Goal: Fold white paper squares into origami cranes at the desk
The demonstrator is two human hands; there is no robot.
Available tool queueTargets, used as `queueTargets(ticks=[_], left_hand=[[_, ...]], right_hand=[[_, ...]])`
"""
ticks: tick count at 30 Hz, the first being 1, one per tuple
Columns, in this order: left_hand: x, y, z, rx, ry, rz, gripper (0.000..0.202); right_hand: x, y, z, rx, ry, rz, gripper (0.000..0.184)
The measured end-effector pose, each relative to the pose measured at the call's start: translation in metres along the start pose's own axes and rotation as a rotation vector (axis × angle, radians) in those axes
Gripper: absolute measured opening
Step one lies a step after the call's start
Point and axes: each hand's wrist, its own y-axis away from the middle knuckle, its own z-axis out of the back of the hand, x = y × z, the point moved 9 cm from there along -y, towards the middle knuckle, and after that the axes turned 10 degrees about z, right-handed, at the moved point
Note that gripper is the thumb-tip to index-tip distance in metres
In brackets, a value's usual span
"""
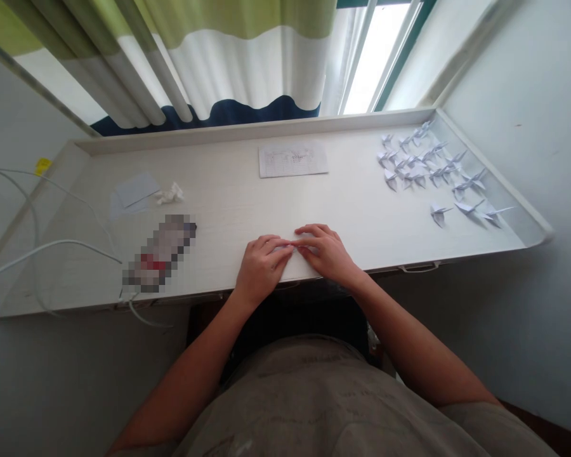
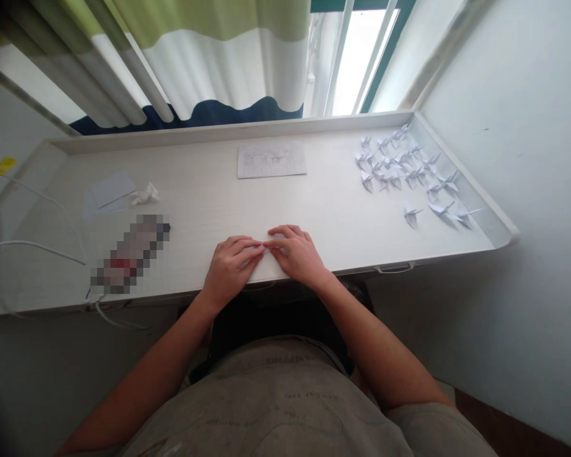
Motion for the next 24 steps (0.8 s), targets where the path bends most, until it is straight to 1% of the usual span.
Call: queueTargets(ticks=[5, 7, 12, 16, 20, 24], left_hand=[[-0.013, 0.005, -0.003, 0.046, -0.105, -0.087, 0.025], [-0.015, 0.006, -0.003, 0.065, -0.113, -0.086, 0.028], [-0.012, 0.003, -0.002, 0.083, -0.117, -0.038, 0.028], [-0.012, 0.001, -0.002, 0.072, -0.079, -0.051, 0.024], [-0.008, 0.001, -0.002, 0.051, -0.019, -0.036, 0.025], [-0.004, 0.003, -0.002, 0.04, 0.04, -0.029, 0.03]], right_hand=[[-0.004, 0.002, 0.002, -0.044, -0.046, 0.0, 0.02], [-0.003, 0.003, 0.002, -0.049, -0.048, 0.002, 0.02], [-0.001, 0.003, 0.002, -0.039, -0.043, -0.01, 0.019], [0.004, 0.003, 0.005, -0.007, -0.03, 0.01, 0.017], [0.007, 0.005, 0.007, -0.005, -0.057, 0.049, 0.032], [0.008, 0.005, 0.004, -0.012, -0.054, 0.099, 0.022]])
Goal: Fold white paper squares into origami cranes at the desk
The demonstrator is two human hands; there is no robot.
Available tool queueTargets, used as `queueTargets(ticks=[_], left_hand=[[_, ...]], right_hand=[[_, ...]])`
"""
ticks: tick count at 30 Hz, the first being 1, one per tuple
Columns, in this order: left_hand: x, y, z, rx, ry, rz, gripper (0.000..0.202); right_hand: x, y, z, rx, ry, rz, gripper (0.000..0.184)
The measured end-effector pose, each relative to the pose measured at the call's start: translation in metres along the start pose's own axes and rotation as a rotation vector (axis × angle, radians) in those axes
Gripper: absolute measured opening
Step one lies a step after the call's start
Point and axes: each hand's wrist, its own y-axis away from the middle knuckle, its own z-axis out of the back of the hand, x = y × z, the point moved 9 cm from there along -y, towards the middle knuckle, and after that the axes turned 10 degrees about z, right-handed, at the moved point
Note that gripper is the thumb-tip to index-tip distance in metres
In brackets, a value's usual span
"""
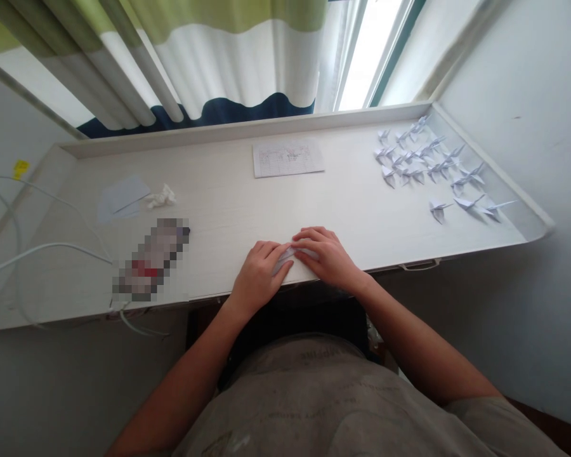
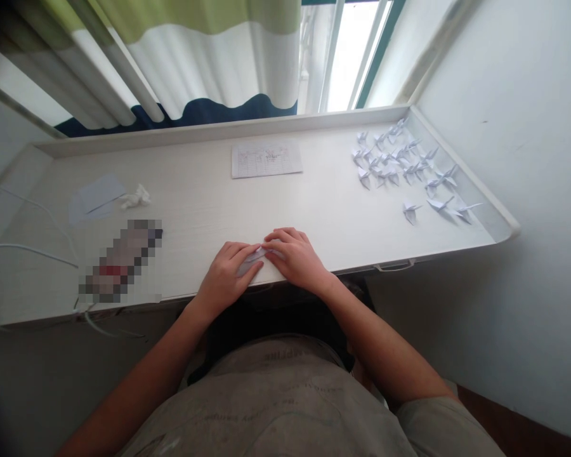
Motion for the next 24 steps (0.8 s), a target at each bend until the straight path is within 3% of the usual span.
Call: queueTargets(ticks=[7, 10, 13, 17, 20, 24], left_hand=[[-0.007, 0.003, -0.006, 0.006, -0.099, -0.046, 0.024], [-0.005, 0.003, -0.002, -0.016, -0.058, 0.0, 0.026], [0.007, 0.002, 0.006, -0.053, 0.158, 0.161, 0.027], [0.017, 0.006, 0.004, -0.048, 0.615, 0.378, 0.032], [0.01, 0.011, 0.002, -0.021, 0.841, 0.407, 0.036], [0.005, 0.017, 0.006, -0.012, 0.931, 0.417, 0.035]], right_hand=[[-0.001, -0.001, 0.004, -0.063, -0.056, -0.002, 0.019], [0.005, 0.003, 0.01, -0.111, -0.172, 0.001, 0.03], [0.011, 0.007, 0.014, -0.176, -0.255, -0.014, 0.04], [0.011, 0.01, 0.012, -0.299, -0.41, -0.096, 0.041], [0.017, 0.009, 0.009, -0.344, -0.578, -0.09, 0.043], [0.024, 0.009, 0.012, -0.363, -0.653, -0.108, 0.046]])
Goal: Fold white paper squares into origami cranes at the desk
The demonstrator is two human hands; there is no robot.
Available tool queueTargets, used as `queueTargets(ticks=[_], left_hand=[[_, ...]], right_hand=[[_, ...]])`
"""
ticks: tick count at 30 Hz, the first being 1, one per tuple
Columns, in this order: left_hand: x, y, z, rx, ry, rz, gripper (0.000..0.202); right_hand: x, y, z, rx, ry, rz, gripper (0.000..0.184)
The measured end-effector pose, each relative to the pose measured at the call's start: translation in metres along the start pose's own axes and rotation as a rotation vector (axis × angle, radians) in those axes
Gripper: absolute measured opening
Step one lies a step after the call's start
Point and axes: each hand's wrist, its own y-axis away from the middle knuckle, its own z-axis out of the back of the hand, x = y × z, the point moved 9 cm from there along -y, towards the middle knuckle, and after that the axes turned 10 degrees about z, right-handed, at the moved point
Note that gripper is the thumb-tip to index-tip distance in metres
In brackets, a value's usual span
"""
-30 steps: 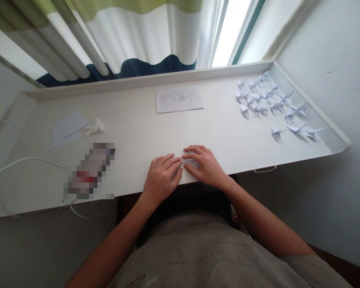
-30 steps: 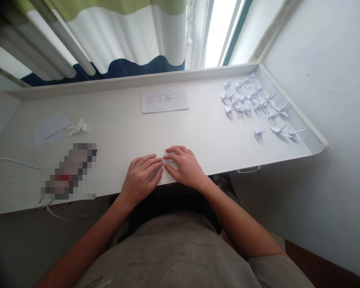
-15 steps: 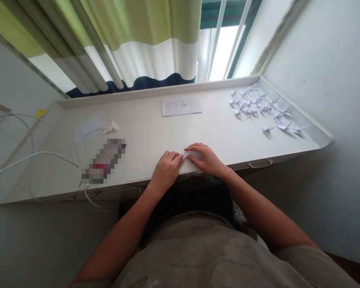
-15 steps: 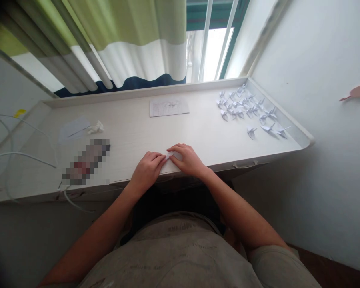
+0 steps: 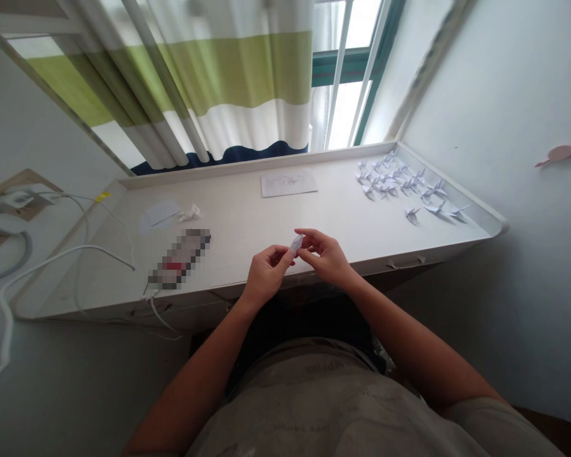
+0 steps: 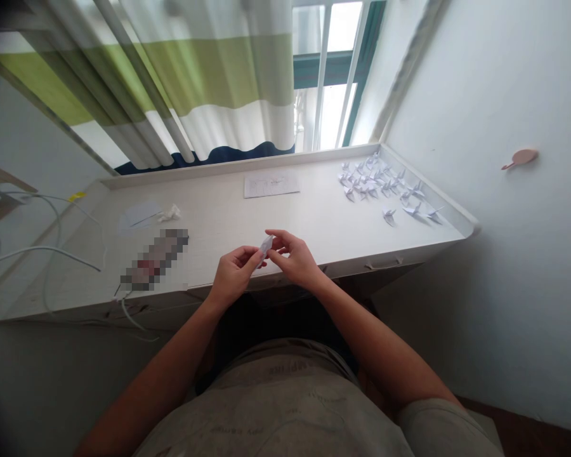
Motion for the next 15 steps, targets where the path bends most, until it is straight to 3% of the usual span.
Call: queueTargets(ticks=[5, 9, 15], left_hand=[[0.002, 0.0, 0.004, -0.037, 0.099, 0.022, 0.032], [0.006, 0.0, 0.009, -0.105, 0.195, 0.038, 0.028], [0.009, 0.005, 0.002, 0.019, 0.225, 0.176, 0.033]], right_hand=[[0.007, 0.002, 0.003, -0.104, -0.073, -0.016, 0.057], [0.001, 0.009, -0.003, -0.129, -0.105, -0.097, 0.033], [-0.006, 0.017, -0.007, -0.122, -0.268, -0.191, 0.038]])
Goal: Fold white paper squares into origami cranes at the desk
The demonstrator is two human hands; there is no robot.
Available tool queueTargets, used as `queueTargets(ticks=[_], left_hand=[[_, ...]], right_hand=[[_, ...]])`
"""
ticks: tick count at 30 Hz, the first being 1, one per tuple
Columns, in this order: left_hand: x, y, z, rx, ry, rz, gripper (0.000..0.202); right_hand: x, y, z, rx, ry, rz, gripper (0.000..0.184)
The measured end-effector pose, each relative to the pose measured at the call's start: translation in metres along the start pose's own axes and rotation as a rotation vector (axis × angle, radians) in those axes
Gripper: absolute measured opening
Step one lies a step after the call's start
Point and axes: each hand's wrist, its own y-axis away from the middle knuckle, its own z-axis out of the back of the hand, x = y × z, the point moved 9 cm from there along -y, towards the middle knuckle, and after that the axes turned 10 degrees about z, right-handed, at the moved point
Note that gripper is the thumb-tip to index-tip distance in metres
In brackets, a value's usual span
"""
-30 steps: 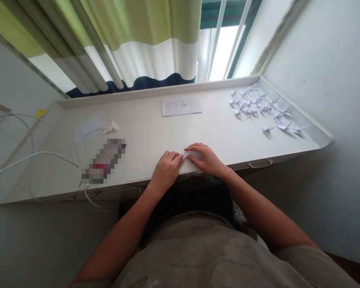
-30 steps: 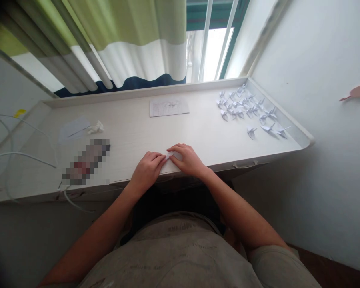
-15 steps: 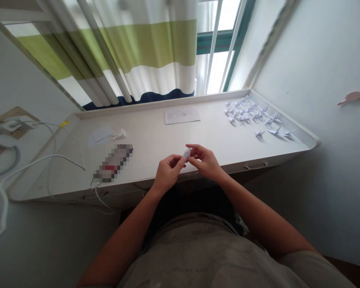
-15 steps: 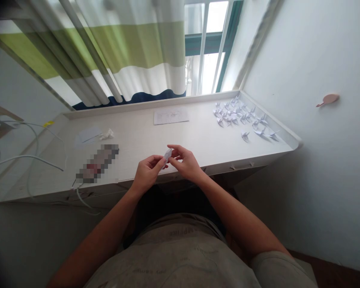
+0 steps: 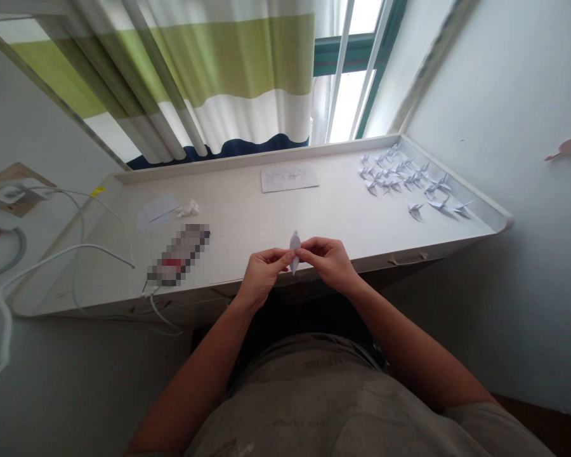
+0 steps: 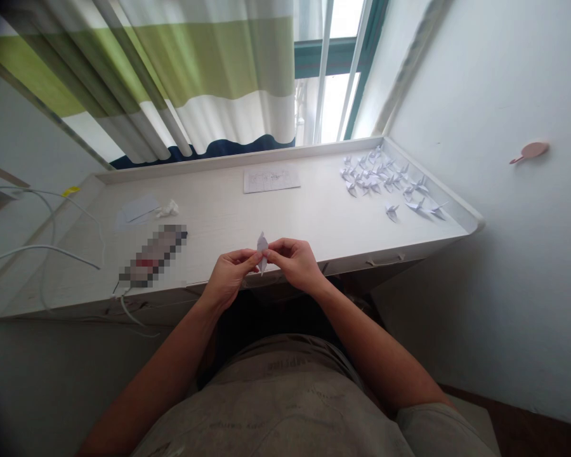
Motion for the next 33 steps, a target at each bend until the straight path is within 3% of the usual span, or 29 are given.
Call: queueTargets(ticks=[7, 12, 19, 22, 28, 33], left_hand=[[-0.006, 0.002, -0.008, 0.104, -0.099, 0.074, 0.034], [-0.009, 0.002, -0.008, 0.052, -0.08, 0.013, 0.034], [-0.003, 0.003, -0.01, 0.051, -0.068, -0.007, 0.04], [-0.001, 0.003, -0.012, 0.058, -0.046, -0.014, 0.041], [-0.003, 0.006, -0.013, 0.076, -0.058, -0.03, 0.04], [-0.001, 0.007, -0.013, 0.091, -0.062, -0.027, 0.042]], right_hand=[[-0.003, 0.005, 0.003, 0.007, -0.004, -0.013, 0.038], [0.011, 0.009, 0.006, -0.045, 0.135, 0.166, 0.039], [0.037, 0.013, 0.0, -0.021, 0.336, 0.364, 0.022], [0.036, 0.01, -0.001, 0.02, 0.29, 0.349, 0.016], [0.02, 0.005, 0.002, 0.098, 0.193, 0.2, 0.026], [0.034, 0.007, -0.002, 0.107, 0.252, 0.283, 0.022]])
